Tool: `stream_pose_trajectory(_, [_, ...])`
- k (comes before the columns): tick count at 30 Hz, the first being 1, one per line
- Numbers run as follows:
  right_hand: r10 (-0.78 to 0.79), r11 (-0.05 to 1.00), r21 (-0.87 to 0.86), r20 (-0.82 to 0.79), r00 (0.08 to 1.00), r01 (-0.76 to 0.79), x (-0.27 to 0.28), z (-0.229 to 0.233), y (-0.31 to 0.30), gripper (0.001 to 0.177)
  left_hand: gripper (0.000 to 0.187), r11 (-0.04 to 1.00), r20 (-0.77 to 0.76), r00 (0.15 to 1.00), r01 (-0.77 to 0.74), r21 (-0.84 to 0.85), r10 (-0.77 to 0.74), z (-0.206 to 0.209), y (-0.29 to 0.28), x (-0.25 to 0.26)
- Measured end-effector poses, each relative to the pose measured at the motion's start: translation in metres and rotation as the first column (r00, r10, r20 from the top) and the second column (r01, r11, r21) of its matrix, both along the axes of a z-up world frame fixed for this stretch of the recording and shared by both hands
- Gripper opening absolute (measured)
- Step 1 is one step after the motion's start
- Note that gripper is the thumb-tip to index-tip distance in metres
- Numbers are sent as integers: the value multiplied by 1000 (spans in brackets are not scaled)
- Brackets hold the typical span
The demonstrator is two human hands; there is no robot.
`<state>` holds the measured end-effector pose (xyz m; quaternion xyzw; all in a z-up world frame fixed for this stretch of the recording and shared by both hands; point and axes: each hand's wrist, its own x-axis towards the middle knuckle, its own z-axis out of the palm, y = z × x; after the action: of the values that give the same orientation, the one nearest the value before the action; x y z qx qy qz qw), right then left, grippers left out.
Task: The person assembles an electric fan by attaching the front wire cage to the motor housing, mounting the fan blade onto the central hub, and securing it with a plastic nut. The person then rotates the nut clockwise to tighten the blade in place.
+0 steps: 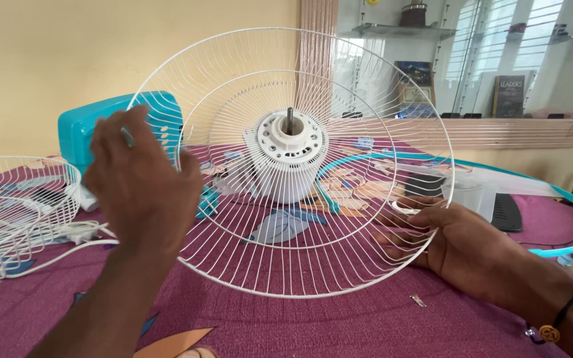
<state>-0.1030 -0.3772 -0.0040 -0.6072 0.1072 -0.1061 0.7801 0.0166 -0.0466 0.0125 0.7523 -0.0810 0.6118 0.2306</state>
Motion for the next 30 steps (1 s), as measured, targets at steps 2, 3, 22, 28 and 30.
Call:
stream_pose_trajectory(2, [-3, 1000, 8, 26, 1000, 3, 1, -3, -1, 29, 68, 997, 49, 998, 42, 67, -45, 4, -11, -3])
stream_pose_trajectory(3, [11, 1000, -22, 41, 999, -10, 4, -4, -2, 29, 67, 992, 30, 993, 109, 62, -111, 7, -19, -4])
stream_pose_trajectory(22, [47, 930, -366, -9, 999, -47, -6, -4, 3, 38, 63, 961, -391, 891, 272, 54, -230, -1, -89, 38])
stream_pose_trajectory(28, [-103, 885, -455, 14, 995, 99, -12, -3, 1, 50, 66, 952, -388, 893, 289, 103, -229, -18, -76, 32])
stream_pose_trajectory(30, [-271, 718, -643, 95, 958, 267, -8, 1, 5, 66, 66, 952, -396, 890, 289, 102, -227, -18, -74, 30])
